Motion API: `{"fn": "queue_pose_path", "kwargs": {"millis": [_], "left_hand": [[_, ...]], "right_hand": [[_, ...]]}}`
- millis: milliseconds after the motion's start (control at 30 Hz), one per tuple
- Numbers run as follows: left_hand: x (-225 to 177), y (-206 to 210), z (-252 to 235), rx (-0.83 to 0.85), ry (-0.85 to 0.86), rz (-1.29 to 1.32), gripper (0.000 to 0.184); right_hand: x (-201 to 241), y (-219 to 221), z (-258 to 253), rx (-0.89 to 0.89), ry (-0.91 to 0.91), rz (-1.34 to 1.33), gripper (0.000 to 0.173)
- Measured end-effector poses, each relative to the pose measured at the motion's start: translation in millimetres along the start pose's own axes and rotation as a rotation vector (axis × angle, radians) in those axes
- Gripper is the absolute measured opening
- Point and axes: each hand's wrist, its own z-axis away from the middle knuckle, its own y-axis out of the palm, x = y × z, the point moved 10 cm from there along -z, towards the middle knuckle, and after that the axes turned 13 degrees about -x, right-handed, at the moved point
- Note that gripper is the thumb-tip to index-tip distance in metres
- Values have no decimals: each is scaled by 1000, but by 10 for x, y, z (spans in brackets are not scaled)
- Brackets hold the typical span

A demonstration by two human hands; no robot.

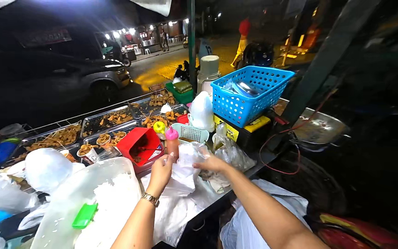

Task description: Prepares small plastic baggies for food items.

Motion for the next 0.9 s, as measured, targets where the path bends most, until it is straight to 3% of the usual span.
{"fn": "queue_pose_path", "kwargs": {"millis": [67,167,233,300,367,433,567,667,900], "left_hand": [[-104,-21,36,-12,43,207,39],[-309,54,184,24,108,376,39],[-403,105,287,61,137,493,37],[-435,125,339,89,112,617,25],[-435,149,354,167,51,681,13],[-396,193,348,219,-4,680,21],[-318,183,279,112,36,606,6],[-310,189,277,96,57,602,11],[-434,300,477,300,-115,821,13]], "right_hand": [[355,-338,31,-164,-208,-40,98],[862,-578,316,-397,-510,-54,65],[984,-368,457,-255,-525,-12,57],[960,-135,519,-112,-423,40,37],[936,-111,522,-130,-375,37,18],[918,-166,501,-159,-386,47,20],[911,-110,531,-113,-400,148,27],[939,-90,553,-135,-441,153,29],[883,-276,482,-252,-346,-20,26]]}}
